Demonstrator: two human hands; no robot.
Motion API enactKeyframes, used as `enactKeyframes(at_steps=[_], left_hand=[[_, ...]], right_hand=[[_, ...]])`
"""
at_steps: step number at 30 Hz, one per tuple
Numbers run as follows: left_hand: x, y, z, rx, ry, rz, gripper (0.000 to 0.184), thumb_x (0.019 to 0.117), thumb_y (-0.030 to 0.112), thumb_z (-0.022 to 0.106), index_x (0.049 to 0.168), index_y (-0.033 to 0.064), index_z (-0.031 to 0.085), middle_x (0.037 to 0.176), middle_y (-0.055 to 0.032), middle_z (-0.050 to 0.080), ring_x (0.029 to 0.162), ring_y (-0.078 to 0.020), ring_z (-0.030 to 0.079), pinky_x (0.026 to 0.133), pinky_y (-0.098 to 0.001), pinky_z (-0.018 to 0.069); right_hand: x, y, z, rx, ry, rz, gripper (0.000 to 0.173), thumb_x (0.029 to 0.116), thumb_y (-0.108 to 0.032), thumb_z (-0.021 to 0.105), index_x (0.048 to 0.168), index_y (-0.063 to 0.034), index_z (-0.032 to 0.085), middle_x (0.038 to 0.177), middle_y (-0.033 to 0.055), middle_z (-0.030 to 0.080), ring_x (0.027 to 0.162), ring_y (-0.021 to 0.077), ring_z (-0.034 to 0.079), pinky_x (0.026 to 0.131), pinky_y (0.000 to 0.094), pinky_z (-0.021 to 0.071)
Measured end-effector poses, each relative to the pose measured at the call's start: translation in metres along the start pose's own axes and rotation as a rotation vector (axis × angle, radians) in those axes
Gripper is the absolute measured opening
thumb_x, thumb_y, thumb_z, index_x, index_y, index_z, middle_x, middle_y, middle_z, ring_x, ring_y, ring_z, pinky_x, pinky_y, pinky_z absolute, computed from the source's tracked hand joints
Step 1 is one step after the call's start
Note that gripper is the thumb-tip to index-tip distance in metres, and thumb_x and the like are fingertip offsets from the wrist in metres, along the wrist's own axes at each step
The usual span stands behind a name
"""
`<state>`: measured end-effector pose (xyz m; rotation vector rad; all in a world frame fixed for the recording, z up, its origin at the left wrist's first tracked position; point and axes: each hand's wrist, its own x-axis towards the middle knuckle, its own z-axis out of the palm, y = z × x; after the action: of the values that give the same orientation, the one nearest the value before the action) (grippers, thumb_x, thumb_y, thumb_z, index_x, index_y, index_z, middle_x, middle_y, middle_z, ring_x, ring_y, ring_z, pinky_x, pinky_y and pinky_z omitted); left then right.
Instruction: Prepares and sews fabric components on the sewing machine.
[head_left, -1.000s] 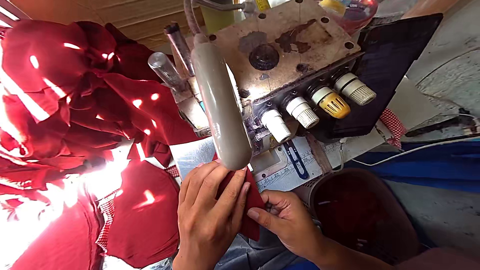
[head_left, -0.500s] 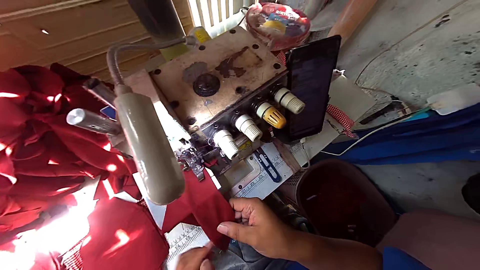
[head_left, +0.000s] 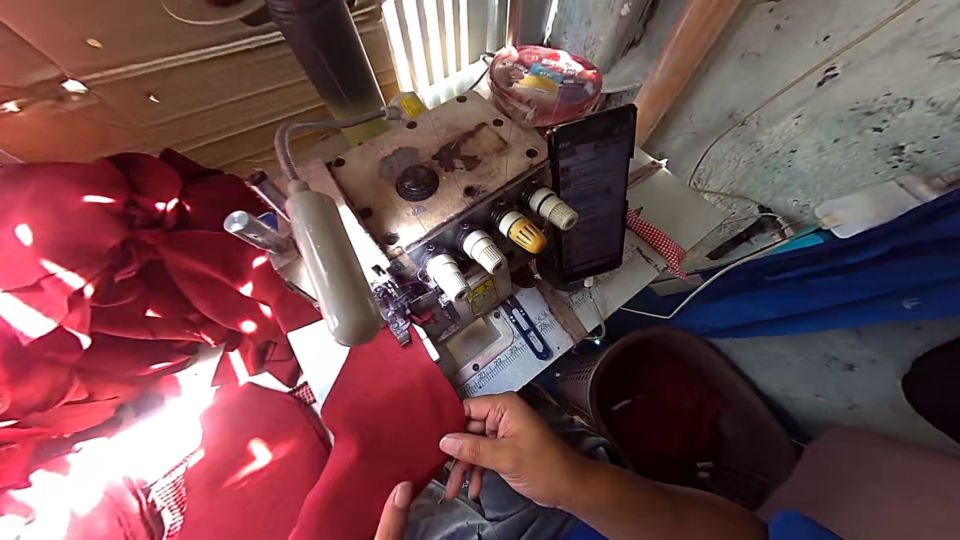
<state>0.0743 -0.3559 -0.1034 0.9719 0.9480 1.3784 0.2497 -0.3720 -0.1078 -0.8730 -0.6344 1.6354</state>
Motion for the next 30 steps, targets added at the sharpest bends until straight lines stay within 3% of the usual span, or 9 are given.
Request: enactKeyframes(at_steps=[2,7,11,20,25,30], left_hand=[[0.001,0.0,-0.004,0.147,0.018,0.086,0.057,0.0748,0.007,0.09,0.121,0.0146,0.057,0.105,0.0068,0.077,0.101,-0.0082,0.073,0.092,-0.03,0.0614],[0.0,-0.005,-0.003,0.153,0.138,-0.007,0.054,0.0693,-0.001,0.09,0.113,0.0096,0.059,0.095,0.0061,0.077,0.093,-0.0053,0.074,0.084,-0.0263,0.0626],[0.002,-0.01,-0.004,0.161,0.17,-0.038,0.055,0.0667,-0.004,0.089,0.112,0.0072,0.059,0.094,0.0044,0.076,0.091,-0.0061,0.074,0.083,-0.0271,0.063],[0.007,-0.006,-0.01,0.093,0.106,-0.013,0.042,0.0731,0.004,0.089,0.107,0.0125,0.066,0.094,0.0029,0.078,0.09,-0.008,0.075,0.083,-0.0282,0.0634],[0.009,-0.005,-0.02,0.021,0.024,0.028,0.028,0.0861,0.013,0.081,0.11,0.0211,0.07,0.101,0.0048,0.078,0.094,-0.0064,0.074,0.085,-0.0265,0.0619],[0.018,0.004,-0.022,0.206,0.02,0.196,0.057,0.0724,0.006,0.09,0.116,0.019,0.057,0.103,0.0122,0.076,0.1,-0.0028,0.072,0.089,-0.0242,0.0612]], right_hand=[[0.002,0.004,-0.002,-0.017,0.022,-0.005,0.008,0.1015,-0.005,0.061,0.106,0.0,0.065,0.088,0.0071,0.075,0.071,0.0127,0.074,0.06,0.0276,0.0616],[0.007,0.009,-0.003,-0.079,0.029,-0.016,0.011,0.102,-0.009,0.063,0.101,0.0007,0.068,0.084,0.0064,0.075,0.069,0.0111,0.073,0.059,0.0258,0.0608],[0.007,0.009,-0.006,-0.171,0.043,-0.01,0.014,0.0989,-0.013,0.069,0.094,0.0,0.071,0.079,0.0037,0.074,0.065,0.007,0.07,0.057,0.0226,0.0581],[0.009,0.013,-0.008,-0.22,0.134,-0.114,0.013,0.0902,-0.011,0.078,0.086,-0.0012,0.071,0.073,-0.0002,0.069,0.06,0.0001,0.061,0.054,0.0163,0.0508],[0.008,0.018,-0.003,-0.33,0.179,-0.253,0.018,0.0873,-0.014,0.082,0.083,0.0006,0.071,0.079,0.0028,0.068,0.073,0.0032,0.064,0.067,0.0188,0.055],[0.009,0.023,-0.002,-0.305,0.127,-0.333,0.016,0.0909,-0.011,0.077,0.089,0.0029,0.071,0.088,0.006,0.07,0.087,0.0083,0.067,0.08,0.0247,0.0574]])
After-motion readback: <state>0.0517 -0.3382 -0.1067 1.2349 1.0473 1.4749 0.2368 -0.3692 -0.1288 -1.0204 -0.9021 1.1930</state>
